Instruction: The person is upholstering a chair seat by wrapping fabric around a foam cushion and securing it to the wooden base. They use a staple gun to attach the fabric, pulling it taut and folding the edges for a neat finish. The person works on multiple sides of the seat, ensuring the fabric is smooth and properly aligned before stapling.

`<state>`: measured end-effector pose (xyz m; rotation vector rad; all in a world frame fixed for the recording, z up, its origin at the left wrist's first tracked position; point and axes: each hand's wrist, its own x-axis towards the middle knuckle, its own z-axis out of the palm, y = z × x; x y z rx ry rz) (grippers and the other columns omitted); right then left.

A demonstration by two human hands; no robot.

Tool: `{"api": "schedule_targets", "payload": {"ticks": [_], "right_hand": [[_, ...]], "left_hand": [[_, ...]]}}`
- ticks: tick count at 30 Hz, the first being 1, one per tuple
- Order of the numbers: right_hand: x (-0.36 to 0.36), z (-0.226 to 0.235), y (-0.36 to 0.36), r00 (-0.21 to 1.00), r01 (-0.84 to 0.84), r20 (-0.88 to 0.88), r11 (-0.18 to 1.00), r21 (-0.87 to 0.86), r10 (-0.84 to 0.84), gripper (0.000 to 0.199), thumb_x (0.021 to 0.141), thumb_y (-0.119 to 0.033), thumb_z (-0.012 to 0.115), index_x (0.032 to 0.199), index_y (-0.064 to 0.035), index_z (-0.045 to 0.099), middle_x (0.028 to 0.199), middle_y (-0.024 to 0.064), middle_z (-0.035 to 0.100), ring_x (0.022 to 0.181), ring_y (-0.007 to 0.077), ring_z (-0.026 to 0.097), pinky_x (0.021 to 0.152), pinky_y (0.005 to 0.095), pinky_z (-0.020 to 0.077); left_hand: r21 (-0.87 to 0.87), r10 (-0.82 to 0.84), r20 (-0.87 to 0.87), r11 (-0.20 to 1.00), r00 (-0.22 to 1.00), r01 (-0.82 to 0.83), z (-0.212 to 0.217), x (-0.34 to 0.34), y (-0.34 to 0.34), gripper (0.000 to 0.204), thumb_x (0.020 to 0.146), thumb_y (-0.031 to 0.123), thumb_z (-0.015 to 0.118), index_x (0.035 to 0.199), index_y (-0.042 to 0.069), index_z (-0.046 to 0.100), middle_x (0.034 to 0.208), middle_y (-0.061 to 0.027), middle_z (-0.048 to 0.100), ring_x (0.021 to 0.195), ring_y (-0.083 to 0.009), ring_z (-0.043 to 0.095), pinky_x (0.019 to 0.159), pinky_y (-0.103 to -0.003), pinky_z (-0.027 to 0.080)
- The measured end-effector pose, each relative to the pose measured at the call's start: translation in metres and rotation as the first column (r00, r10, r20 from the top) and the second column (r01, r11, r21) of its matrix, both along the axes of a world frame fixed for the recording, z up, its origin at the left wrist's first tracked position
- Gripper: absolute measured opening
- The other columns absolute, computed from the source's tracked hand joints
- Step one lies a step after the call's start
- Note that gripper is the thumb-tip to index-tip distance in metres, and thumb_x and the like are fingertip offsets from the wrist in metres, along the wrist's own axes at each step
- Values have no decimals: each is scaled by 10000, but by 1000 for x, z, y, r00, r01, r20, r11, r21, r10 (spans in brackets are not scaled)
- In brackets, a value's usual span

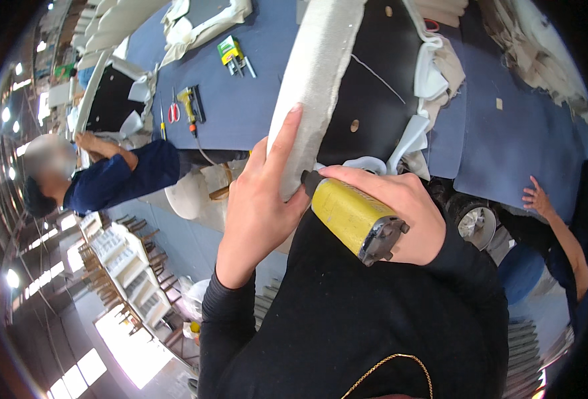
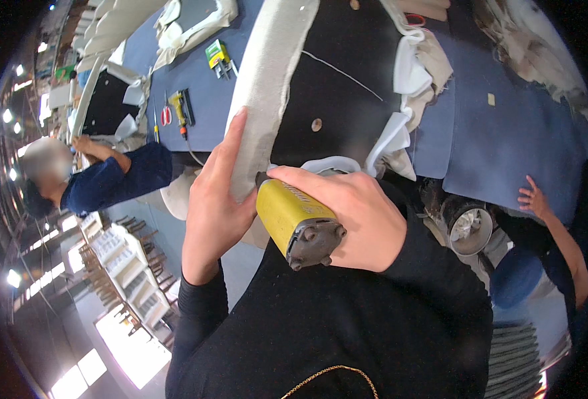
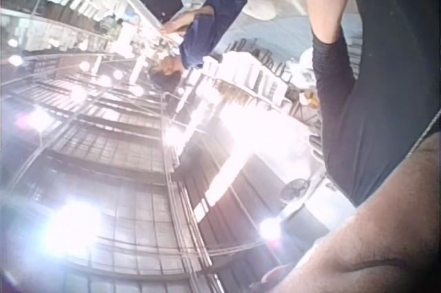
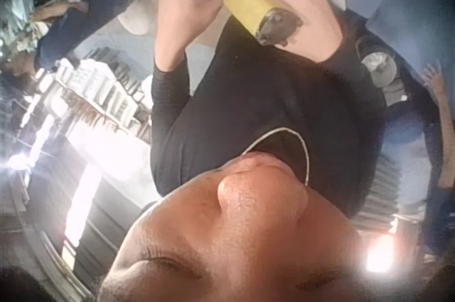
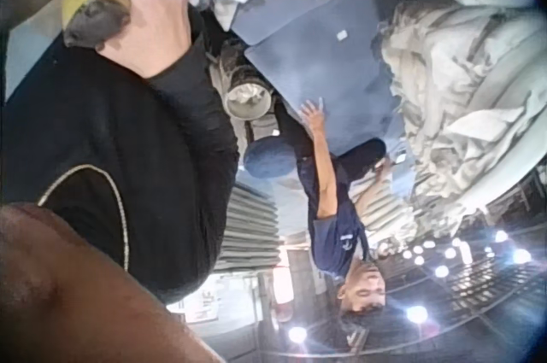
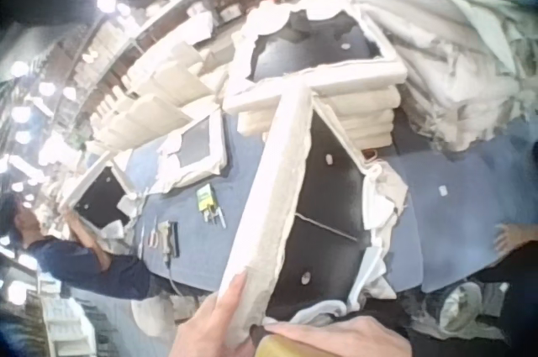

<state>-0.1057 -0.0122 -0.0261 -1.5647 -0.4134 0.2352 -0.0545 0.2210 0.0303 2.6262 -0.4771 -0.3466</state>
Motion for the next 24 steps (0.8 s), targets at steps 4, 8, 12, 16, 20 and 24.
{"api": "schedule_targets", "payload": {"ticks": [4,8,12,16,20,24], "right_hand": [[-3,3,-11,998,-34,-43,999,28,35,870,759,-122,888,1564,-51,567,1242,236,760,1098,415,772,964,419,598],[-7,4,-13,998,-45,-49,999,-15,44,853,781,-140,895,1565,-47,573,1222,239,761,1086,374,791,964,401,600],[-8,3,-9,999,-29,-39,999,-14,28,836,787,-150,904,1554,-47,587,1220,233,764,1085,374,791,967,400,601],[-8,6,-3,1000,26,12,999,-29,-25,738,825,-140,873,1517,-49,632,1143,183,788,1006,332,808,915,364,602],[-7,8,-2,998,58,22,998,-30,-57,697,827,-144,857,1489,-52,657,1094,157,797,969,327,812,890,349,604],[-10,9,-2,999,45,-23,999,-17,-45,688,816,-152,854,1470,-54,665,1101,153,798,954,328,811,878,338,603]], "left_hand": [[19,-35,11,999,999,35,4,1,-1,1105,777,-12,778,1732,333,343,1332,-228,653,1095,-473,720,907,-519,619],[6,-18,-6,1000,1000,18,9,4,-5,1128,722,-45,765,1719,314,376,1294,-199,687,1126,-452,712,953,-496,601],[27,-18,-78,999,997,20,11,5,-4,1169,720,-42,775,1732,341,333,1370,-245,619,1110,-492,704,921,-519,620],[12,-35,-9,999,999,36,5,4,-2,1176,716,-53,769,1734,336,328,1355,-247,617,1103,-496,701,914,-517,617],[12,-18,-14,1000,1000,18,7,2,-7,1175,709,-61,766,1733,323,337,1310,-239,634,1096,-489,704,906,-517,611],[-10,-15,-42,1000,999,14,10,4,-10,1139,725,-34,795,1727,288,357,1239,-212,665,1078,-473,707,894,-504,609]]}}
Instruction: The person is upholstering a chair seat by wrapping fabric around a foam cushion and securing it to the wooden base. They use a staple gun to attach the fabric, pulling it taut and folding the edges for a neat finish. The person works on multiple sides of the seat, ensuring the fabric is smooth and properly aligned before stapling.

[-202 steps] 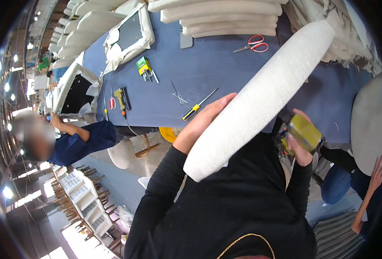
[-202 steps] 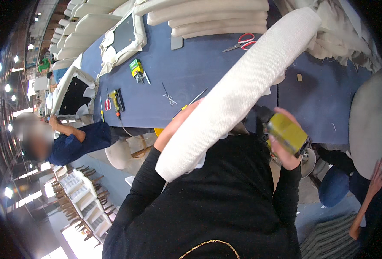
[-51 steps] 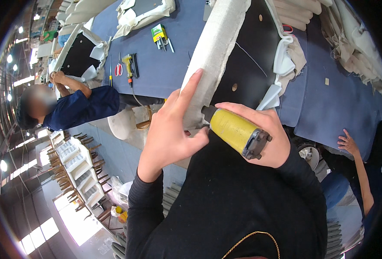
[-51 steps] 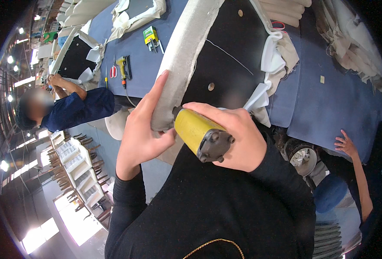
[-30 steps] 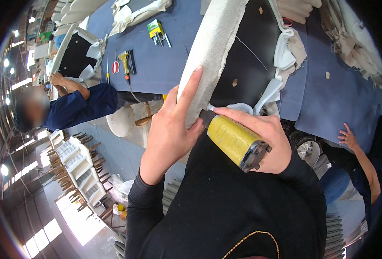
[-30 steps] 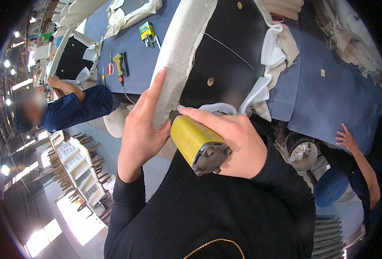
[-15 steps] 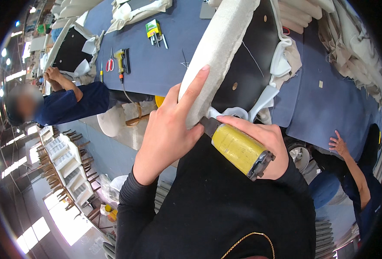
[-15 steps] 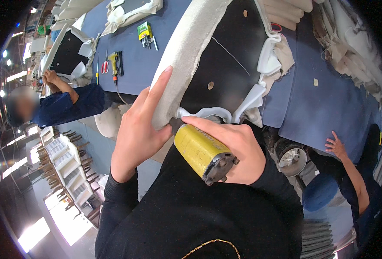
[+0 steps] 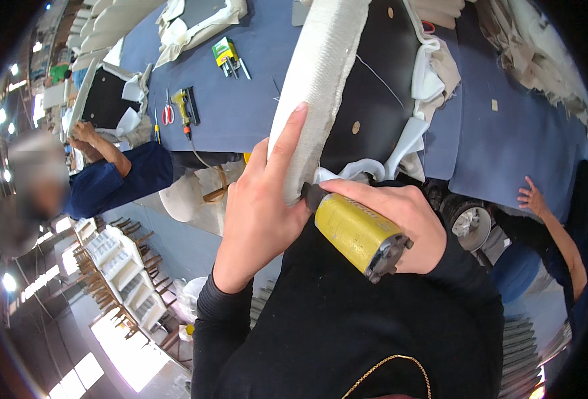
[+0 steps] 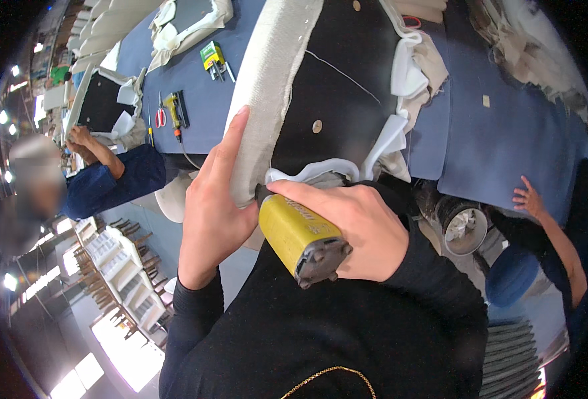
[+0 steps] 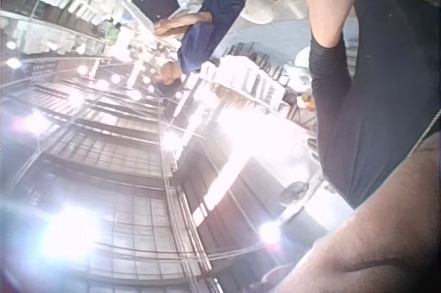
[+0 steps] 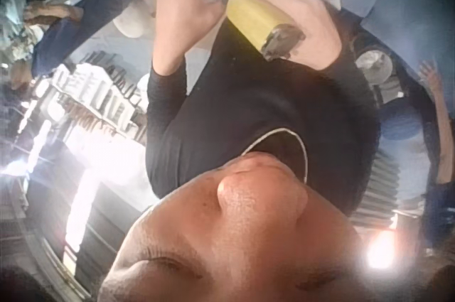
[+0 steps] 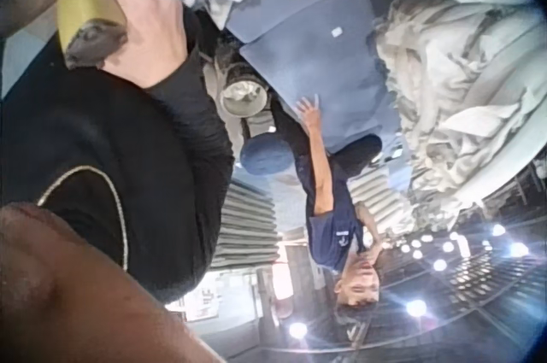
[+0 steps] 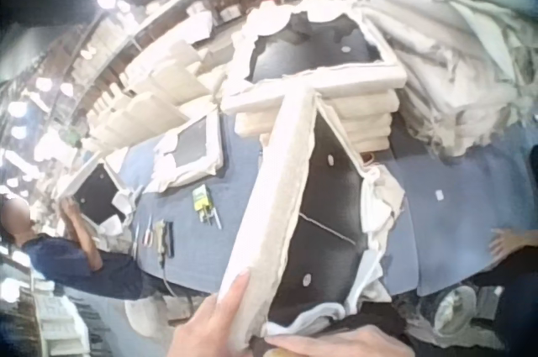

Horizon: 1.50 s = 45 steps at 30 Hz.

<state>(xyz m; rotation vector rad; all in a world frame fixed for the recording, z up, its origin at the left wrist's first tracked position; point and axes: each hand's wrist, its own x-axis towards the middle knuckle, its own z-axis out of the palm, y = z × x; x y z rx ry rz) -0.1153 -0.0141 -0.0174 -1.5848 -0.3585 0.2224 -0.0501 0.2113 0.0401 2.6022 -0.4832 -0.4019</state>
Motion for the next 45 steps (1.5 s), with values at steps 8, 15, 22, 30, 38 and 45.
{"api": "schedule_targets", "payload": {"ticks": [8,15,22,30,38,45], "right_hand": [[-1,-55,-89,983,2,183,991,-137,23,531,882,-177,841,1383,-59,712,1304,152,780,1077,328,779,973,397,593],[-77,-259,-189,686,686,279,471,-555,-672,720,832,128,677,1512,-106,648,1503,176,617,1357,353,635,1145,398,511],[-90,-348,-260,519,682,130,318,-658,-845,645,960,9,667,1561,-221,621,1624,234,515,1530,418,480,1251,459,421],[-17,-50,-218,255,921,409,349,173,-876,599,1130,-371,410,1529,51,556,1611,216,544,1561,335,441,1300,468,266],[-19,-21,-234,332,914,449,400,65,-830,636,1114,-437,356,1244,18,781,1392,179,717,1380,360,567,1226,473,357],[-33,-42,-241,247,950,430,304,68,-868,590,1073,-464,441,1261,-12,771,1425,171,700,1388,349,582,1203,470,412]], "left_hand": [[-303,-95,216,940,972,159,-14,-10,-13,1083,712,78,925,1667,65,415,1441,-218,669,1232,-418,712,983,-439,600],[-606,8,203,786,979,119,-79,-37,-65,1031,796,234,986,1633,-17,437,1416,-222,717,1255,-325,747,1065,-384,568],[-535,-194,364,757,911,375,-36,17,-114,901,647,141,892,1510,83,640,1334,-163,771,991,-317,806,804,-355,632],[-457,-430,391,676,814,577,-2,31,-191,879,654,239,953,1467,77,660,1368,-168,738,1175,-360,738,974,-435,584],[-688,-833,417,-28,364,725,17,71,-299,545,722,241,957,1222,87,804,1446,-170,696,1404,-396,618,1199,-510,436],[-710,-898,416,-222,143,668,-1,60,-349,421,723,200,948,1117,112,826,1369,-130,743,1409,-371,613,1235,-538,372]]}}
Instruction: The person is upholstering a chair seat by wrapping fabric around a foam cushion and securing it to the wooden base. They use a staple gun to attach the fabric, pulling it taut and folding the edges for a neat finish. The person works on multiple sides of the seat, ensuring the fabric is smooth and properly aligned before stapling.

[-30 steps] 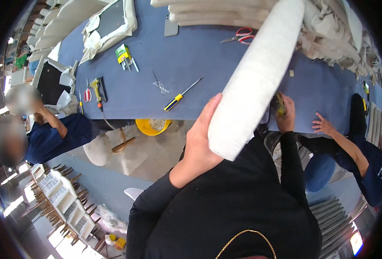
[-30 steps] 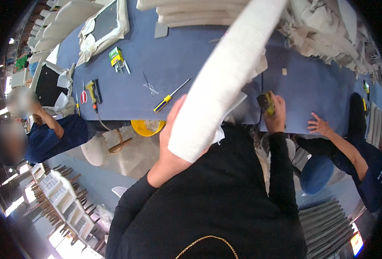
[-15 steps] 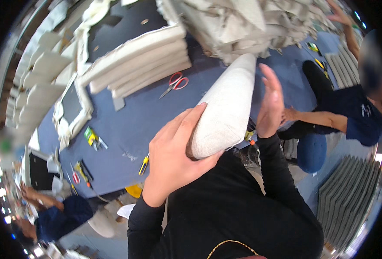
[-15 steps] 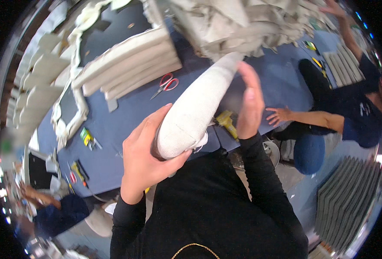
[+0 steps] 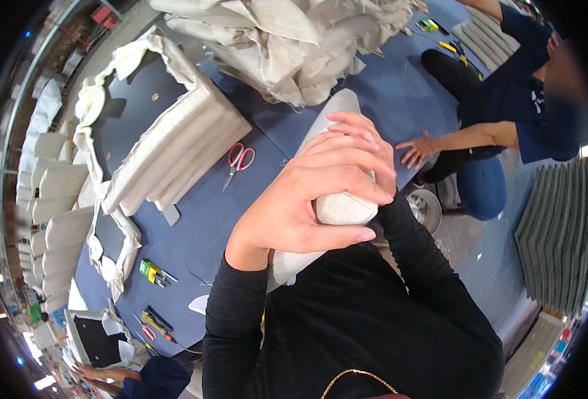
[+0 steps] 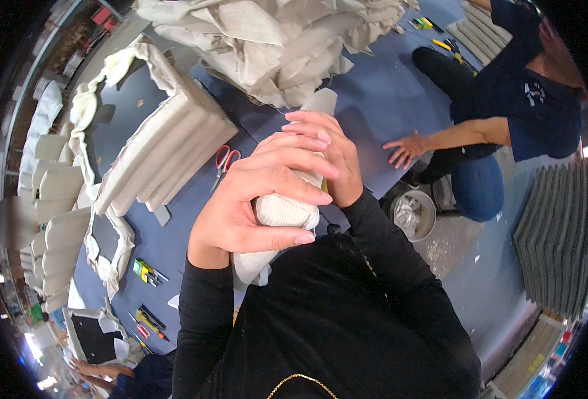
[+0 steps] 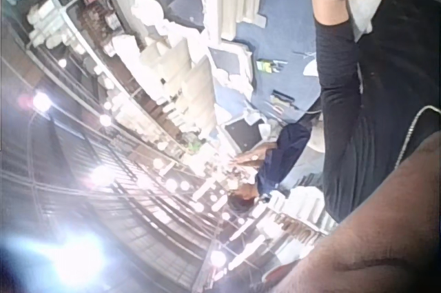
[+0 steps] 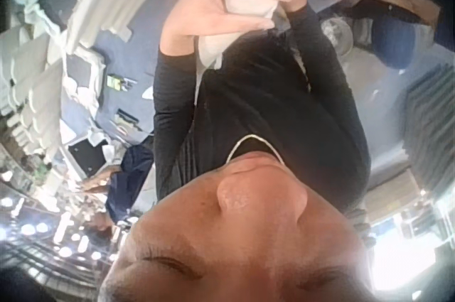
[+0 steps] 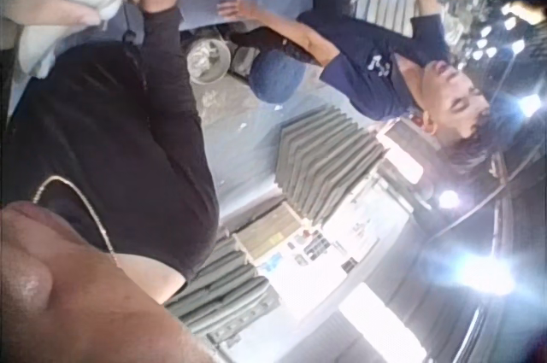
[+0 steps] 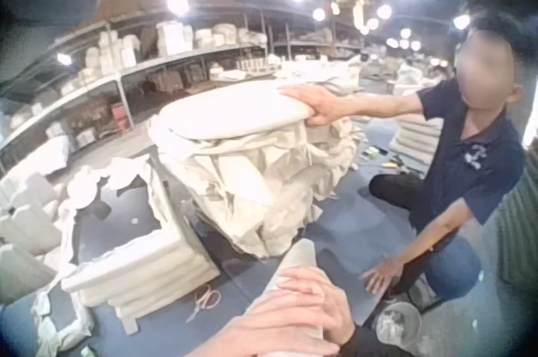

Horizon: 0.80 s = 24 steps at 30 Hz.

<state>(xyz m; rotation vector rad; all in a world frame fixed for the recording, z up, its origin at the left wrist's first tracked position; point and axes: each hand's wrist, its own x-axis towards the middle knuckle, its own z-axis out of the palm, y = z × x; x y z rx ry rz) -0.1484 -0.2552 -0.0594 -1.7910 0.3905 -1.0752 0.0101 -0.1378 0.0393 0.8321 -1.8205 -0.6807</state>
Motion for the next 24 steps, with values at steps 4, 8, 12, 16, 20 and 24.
{"api": "schedule_targets", "payload": {"ticks": [4,8,12,16,20,24], "right_hand": [[-13,-10,4,999,36,1,999,-12,-36,573,1061,-447,445,1281,-23,763,1450,174,688,1400,352,578,1199,467,423],[-32,-17,2,996,15,85,988,152,-28,571,1086,-423,421,1315,-16,749,1488,189,664,1429,346,560,1225,459,394],[-59,-41,-23,991,45,100,924,380,-89,604,1120,-418,406,1500,-6,632,1762,118,362,1528,252,451,1251,420,346],[-97,-94,-35,974,-31,188,740,672,-129,695,1079,-346,615,1685,-71,414,1729,79,342,1485,186,468,1192,328,398],[-105,-92,-40,964,-162,232,408,898,-128,922,1034,-355,720,1769,-120,216,1647,101,428,1470,195,487,1177,308,410],[-100,-112,-76,986,-167,142,489,856,87,911,1056,-454,664,1764,-96,214,1655,125,457,1458,224,512,1205,331,408]], "left_hand": [[29,-61,20,998,998,61,-5,-10,-4,448,752,270,939,1155,112,826,1384,-143,730,1414,-384,604,1243,-540,365],[145,-17,-46,989,999,24,-26,-18,-1,681,901,502,812,1423,74,719,1561,-197,609,1521,-389,506,1288,-537,304],[648,269,-102,749,958,-141,-131,-6,42,777,1099,540,559,1690,54,426,1736,-181,433,1670,-351,273,1340,-453,236],[977,727,-11,155,687,-149,-248,22,119,724,1128,513,548,1670,42,454,1715,-226,439,1560,-310,473,1285,-394,365],[947,885,-229,106,406,304,-264,34,146,736,1110,507,593,1634,2,475,1668,-215,493,1471,-292,560,1177,-405,496],[988,924,-51,104,379,-118,-267,47,141,741,1115,482,609,1639,-8,423,1631,-225,512,1433,-317,573,1136,-421,531]]}}
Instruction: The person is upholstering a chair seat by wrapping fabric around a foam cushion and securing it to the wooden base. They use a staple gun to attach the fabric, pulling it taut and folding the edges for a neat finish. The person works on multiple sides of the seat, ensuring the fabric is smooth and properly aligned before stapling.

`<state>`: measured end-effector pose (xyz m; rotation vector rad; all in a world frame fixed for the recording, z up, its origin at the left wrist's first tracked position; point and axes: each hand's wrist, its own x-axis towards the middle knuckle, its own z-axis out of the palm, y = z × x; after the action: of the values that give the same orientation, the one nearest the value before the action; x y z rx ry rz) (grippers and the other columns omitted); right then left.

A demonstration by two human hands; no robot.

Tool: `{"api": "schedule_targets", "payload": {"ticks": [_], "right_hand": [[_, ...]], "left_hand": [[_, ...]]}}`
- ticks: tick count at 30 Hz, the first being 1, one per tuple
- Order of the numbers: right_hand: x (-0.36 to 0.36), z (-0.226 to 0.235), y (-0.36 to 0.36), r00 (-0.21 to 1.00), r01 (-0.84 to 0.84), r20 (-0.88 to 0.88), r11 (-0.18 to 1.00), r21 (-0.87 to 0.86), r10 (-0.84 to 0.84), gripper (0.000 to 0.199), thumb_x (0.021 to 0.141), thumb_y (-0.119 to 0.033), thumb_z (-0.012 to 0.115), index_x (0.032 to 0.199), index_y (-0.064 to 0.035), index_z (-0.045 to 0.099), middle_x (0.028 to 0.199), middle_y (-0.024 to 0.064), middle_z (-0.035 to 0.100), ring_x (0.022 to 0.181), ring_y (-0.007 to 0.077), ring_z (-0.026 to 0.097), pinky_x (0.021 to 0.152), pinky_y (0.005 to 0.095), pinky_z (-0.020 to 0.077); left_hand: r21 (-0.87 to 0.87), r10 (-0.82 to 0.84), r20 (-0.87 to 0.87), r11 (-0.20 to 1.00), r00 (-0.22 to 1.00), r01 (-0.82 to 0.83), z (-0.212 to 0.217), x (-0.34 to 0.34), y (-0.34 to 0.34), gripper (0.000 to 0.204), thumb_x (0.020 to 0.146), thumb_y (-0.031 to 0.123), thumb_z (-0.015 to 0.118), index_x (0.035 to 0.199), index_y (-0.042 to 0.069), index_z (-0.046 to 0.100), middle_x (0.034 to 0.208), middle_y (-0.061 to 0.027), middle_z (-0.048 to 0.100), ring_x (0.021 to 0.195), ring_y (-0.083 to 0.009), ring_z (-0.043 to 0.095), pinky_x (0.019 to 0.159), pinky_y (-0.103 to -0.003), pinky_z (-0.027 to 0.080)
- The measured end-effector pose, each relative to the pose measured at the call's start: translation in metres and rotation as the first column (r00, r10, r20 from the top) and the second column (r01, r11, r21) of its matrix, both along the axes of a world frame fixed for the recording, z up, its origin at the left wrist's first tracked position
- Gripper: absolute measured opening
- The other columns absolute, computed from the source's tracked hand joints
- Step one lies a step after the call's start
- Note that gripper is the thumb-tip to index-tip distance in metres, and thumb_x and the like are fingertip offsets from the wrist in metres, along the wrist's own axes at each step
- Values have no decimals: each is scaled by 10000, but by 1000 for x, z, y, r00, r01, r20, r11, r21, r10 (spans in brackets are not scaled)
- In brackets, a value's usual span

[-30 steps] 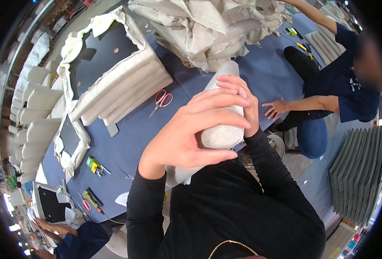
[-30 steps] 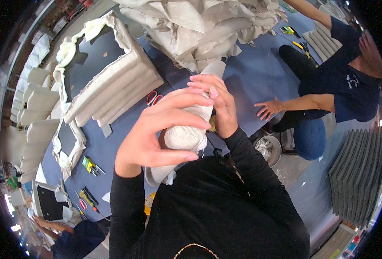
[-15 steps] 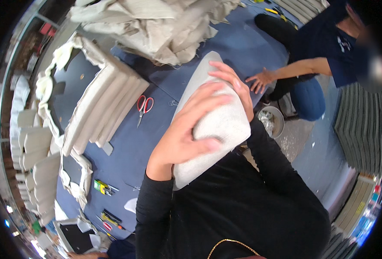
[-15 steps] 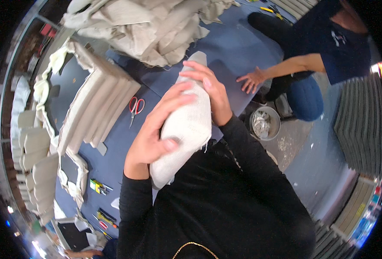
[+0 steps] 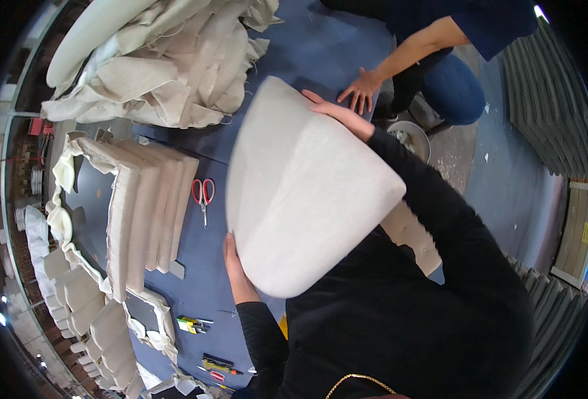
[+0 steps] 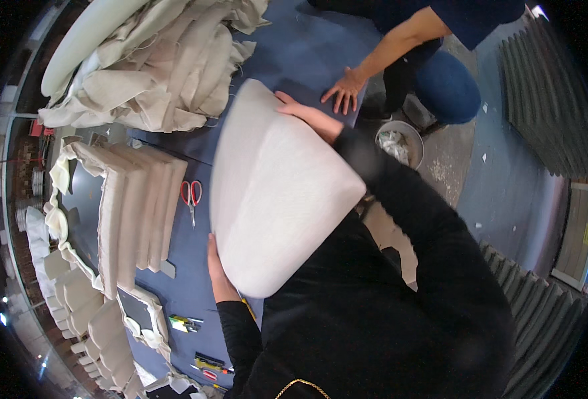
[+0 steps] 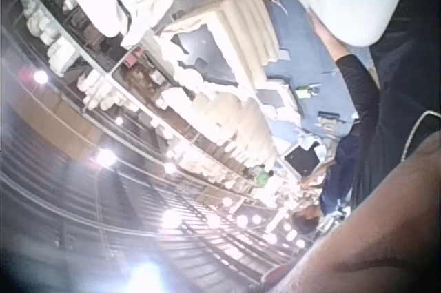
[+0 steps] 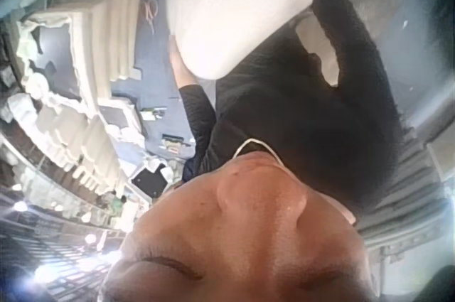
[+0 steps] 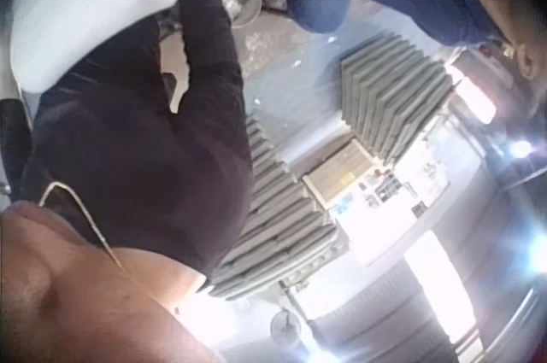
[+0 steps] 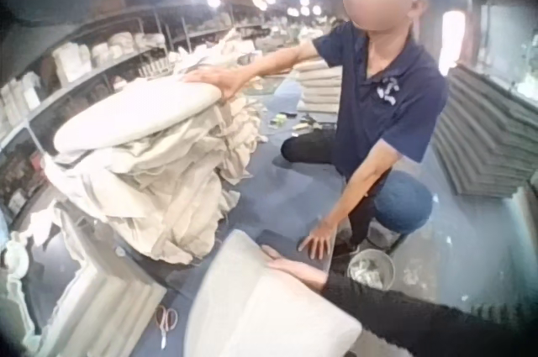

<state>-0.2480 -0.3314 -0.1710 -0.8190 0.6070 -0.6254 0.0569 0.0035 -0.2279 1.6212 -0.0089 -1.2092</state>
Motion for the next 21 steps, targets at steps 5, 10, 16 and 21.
{"api": "schedule_targets", "payload": {"ticks": [5,10,16,21], "right_hand": [[1,-51,-57,835,-317,-440,943,107,330,730,1097,-564,555,1637,-75,502,1608,93,545,1427,189,536,1188,336,430],[18,-111,-71,852,-332,-411,942,51,323,613,1146,-484,494,1631,-111,524,1643,92,534,1492,176,497,1215,329,385],[-57,-136,-54,949,-217,-205,968,124,239,716,1192,-558,322,1732,-89,344,1779,139,365,1661,221,300,1336,339,234],[-118,-169,0,880,-282,-331,935,216,341,791,1181,-614,261,1738,-54,305,1785,112,355,1659,220,282,1350,355,219]], "left_hand": [[-144,139,383,986,913,-89,-36,-14,-5,875,1114,405,662,1708,48,128,1659,-239,423,1467,-365,510,1187,-487,481],[155,-48,590,986,806,-55,-103,-32,21,778,1091,298,701,1659,20,248,1663,-268,374,1454,-384,484,1180,-481,465],[286,-269,888,958,373,9,-63,-38,-37,695,1087,271,670,1628,-31,354,1677,-315,352,1555,-434,368,1257,-554,315],[605,-607,792,794,61,53,-78,-47,-61,612,1136,411,510,1626,52,436,1727,-268,341,1620,-428,295,1260,-606,238]]}}
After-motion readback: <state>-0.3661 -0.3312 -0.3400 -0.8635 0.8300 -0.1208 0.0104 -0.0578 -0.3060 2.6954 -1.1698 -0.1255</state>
